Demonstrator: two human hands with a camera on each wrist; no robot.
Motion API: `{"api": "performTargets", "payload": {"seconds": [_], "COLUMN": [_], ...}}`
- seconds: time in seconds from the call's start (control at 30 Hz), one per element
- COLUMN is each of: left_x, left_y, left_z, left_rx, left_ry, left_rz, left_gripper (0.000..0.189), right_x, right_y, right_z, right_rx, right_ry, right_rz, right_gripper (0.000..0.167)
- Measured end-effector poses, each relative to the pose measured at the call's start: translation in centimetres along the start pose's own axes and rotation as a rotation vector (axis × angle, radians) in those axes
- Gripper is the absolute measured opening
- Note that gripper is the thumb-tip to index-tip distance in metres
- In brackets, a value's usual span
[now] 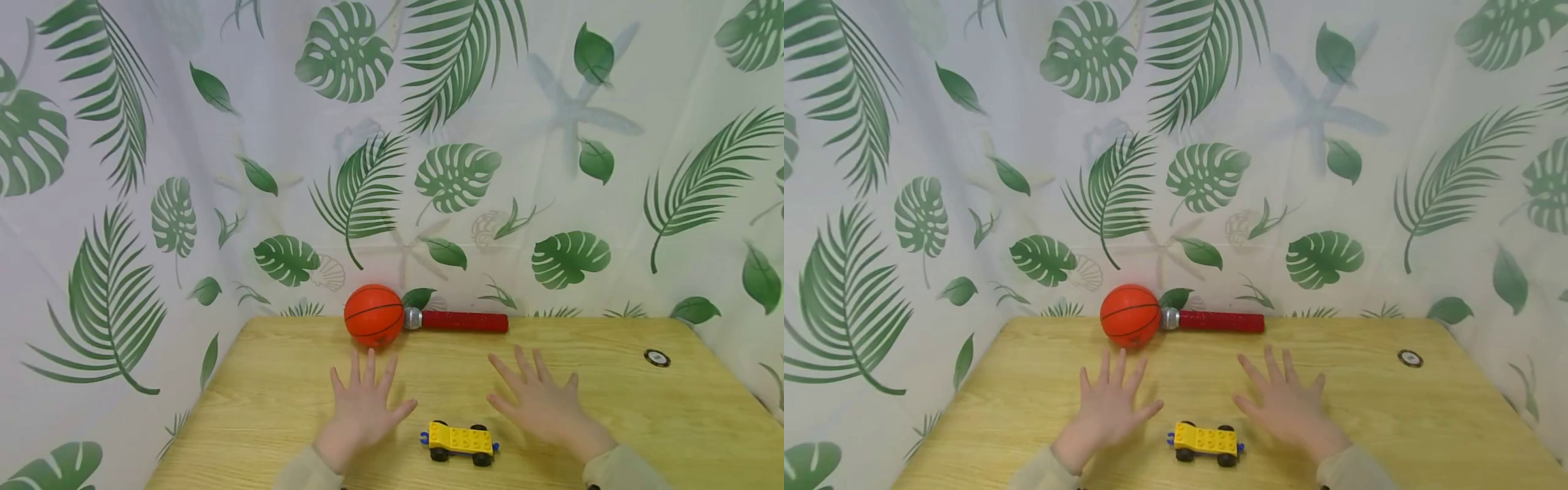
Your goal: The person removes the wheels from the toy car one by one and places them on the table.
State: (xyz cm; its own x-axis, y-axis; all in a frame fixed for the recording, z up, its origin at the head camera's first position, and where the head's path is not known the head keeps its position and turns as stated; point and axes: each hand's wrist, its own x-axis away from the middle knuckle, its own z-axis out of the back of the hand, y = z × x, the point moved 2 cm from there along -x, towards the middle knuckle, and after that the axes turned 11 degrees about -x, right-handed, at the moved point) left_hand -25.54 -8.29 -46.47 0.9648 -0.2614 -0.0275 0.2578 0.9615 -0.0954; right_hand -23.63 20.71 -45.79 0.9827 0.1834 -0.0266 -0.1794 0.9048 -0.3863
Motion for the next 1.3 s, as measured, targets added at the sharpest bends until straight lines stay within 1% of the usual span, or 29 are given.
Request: {"api": "performTargets", "payload": {"seconds": [0.17, 0.27, 0.37, 0.53, 0.6, 0.67, 0.77, 1.0, 1.17, 1.3], "left_x": [0.2, 0.3, 0.4, 0.6, 0.7, 0.8, 0.7, 0.8, 0.5, 0.2], "left_y": [0.6, 1.2, 1.7, 2.6, 2.8, 3.0, 3.1, 3.6, 3.8, 4.0], "left_z": [-0.5, -0.8, -1.2, -1.8, -1.8, -1.8, -1.8, -2.1, -2.8, -3.1], "left_rx": [-0.03, -0.051, -0.077, -0.084, -0.082, -0.089, -0.112, -0.111, -0.136, -0.125], "left_ry": [-0.027, -0.042, -0.049, -0.065, -0.08, -0.09, -0.11, -0.183, -0.193, -0.195], "left_rz": [-0.028, -0.061, -0.109, -0.198, -0.223, -0.237, -0.248, -0.248, -0.252, -0.268], "left_gripper": [0.084, 0.086, 0.088, 0.089, 0.089, 0.089, 0.089, 0.09, 0.09, 0.087], "right_x": [0.1, 0.2, 0.4, 0.6, 0.8, 0.9, 0.9, 1.0, 1.1, 1.2], "right_y": [0.0, 0.1, 0.3, 0.2, 0.0, -0.3, -0.6, -0.7, -0.9, -1.0], "right_z": [-0.6, -1.2, -2.0, -3.1, -3.4, -3.7, -4.1, -5.4, -5.9, -5.9], "right_rx": [0.043, 0.064, 0.077, 0.066, 0.052, 0.048, 0.037, -0.002, 0.009, 0.001], "right_ry": [-0.019, -0.014, 0.002, -0.041, -0.076, -0.094, -0.117, -0.169, -0.203, -0.224], "right_rz": [0.023, 0.037, 0.043, 0.026, 0.015, 0.014, 0.014, 0.041, 0.065, 0.075], "right_gripper": [0.078, 0.074, 0.072, 0.073, 0.074, 0.074, 0.076, 0.081, 0.085, 0.086]}}
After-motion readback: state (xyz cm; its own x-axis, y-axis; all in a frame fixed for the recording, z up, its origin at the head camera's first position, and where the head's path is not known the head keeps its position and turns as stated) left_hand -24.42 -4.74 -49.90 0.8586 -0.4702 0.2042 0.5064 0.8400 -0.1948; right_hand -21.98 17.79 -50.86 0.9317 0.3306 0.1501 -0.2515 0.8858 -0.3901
